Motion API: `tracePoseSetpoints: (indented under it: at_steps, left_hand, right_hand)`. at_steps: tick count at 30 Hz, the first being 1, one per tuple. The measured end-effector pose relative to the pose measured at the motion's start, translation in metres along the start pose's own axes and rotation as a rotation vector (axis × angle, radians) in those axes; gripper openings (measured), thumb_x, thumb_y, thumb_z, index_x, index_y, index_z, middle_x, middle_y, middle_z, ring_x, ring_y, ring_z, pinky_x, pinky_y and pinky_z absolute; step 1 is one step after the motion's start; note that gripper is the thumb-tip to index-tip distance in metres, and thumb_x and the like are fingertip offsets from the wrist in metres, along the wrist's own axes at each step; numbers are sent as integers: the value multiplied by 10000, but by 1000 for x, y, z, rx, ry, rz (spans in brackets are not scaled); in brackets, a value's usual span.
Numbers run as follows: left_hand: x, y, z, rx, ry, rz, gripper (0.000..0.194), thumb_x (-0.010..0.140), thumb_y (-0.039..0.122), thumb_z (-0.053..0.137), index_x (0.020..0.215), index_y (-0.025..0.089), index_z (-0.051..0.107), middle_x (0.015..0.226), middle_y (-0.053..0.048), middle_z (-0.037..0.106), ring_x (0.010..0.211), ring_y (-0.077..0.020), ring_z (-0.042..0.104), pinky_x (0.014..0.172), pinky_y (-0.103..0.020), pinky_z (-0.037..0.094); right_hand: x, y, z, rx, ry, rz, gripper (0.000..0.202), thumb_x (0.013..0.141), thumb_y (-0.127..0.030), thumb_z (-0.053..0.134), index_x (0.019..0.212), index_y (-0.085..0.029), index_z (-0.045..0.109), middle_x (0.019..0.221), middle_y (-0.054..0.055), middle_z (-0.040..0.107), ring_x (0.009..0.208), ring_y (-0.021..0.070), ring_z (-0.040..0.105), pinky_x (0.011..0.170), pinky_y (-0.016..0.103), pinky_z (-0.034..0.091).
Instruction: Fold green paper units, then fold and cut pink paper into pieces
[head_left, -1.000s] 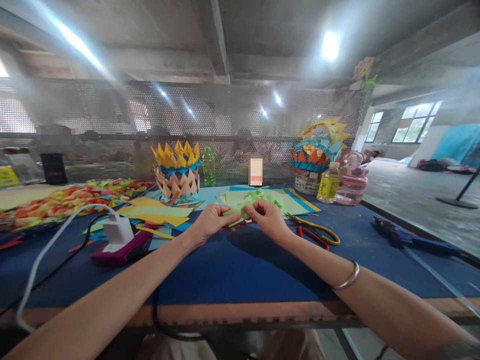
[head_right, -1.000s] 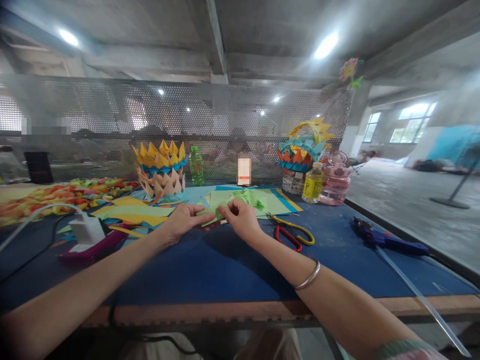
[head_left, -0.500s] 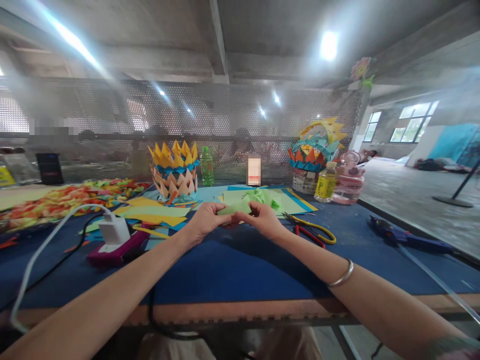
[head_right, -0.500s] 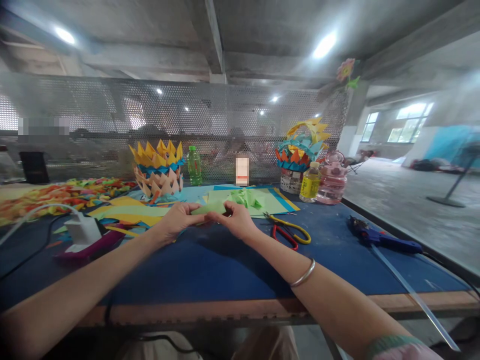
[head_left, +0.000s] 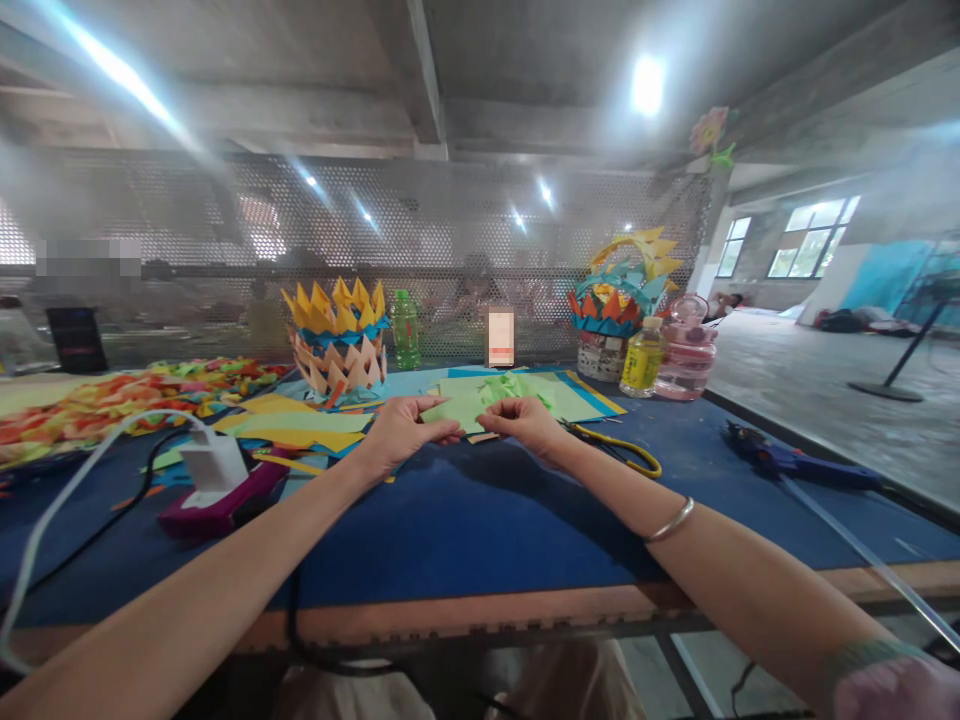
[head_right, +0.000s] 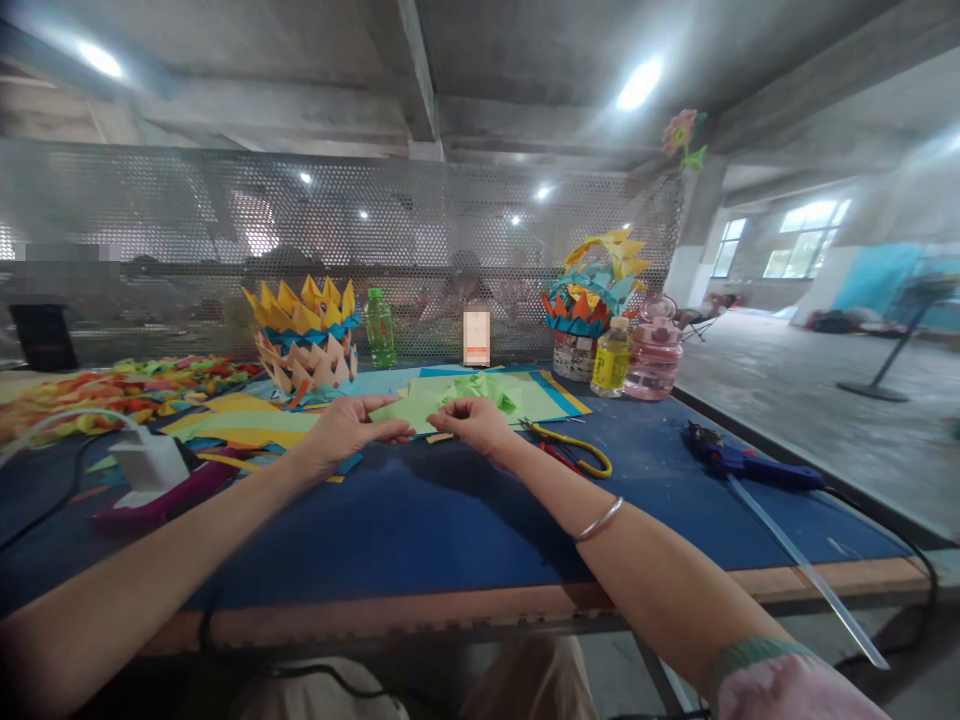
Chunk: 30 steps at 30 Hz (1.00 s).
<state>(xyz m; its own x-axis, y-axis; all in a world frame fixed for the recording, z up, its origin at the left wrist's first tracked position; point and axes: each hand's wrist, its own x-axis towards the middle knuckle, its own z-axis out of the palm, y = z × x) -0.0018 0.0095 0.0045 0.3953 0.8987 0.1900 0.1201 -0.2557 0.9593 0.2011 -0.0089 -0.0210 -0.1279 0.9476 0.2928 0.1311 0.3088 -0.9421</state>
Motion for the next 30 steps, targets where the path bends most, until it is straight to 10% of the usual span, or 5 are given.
tracePoseSetpoints:
  at_steps: [5, 13, 30]
  left_hand:
    - [2, 4, -9, -9, 44, 3, 693, 530, 346, 851, 1129, 57, 656, 700, -58, 754, 632, -170, 695, 666, -267, 546]
    - [0, 2, -2, 70, -67, 19, 426, 529, 301, 829, 907, 123, 747, 593, 18, 715, 538, -129, 648, 569, -206, 506]
    - [-1, 2, -1, 78, -78, 6, 372, 542, 276, 815, 880, 137, 743, 634, 6, 722, 567, -137, 659, 578, -218, 511]
  right_hand:
    - [9, 1, -19, 23, 111, 11, 402, 566, -522, 770, 659, -169, 602, 630, -27, 541, 586, 92, 450, 587, 239, 396]
    - [-3, -1, 7, -129, -139, -73, 406, 669, -550, 718, 686, -158, 610, 619, -33, 507, 581, 94, 421, 552, 237, 330]
    - [-3, -3, 2, -97, -109, -63, 440, 702, -596, 668, 730, -160, 621, 653, -12, 536, 604, 107, 441, 568, 239, 359]
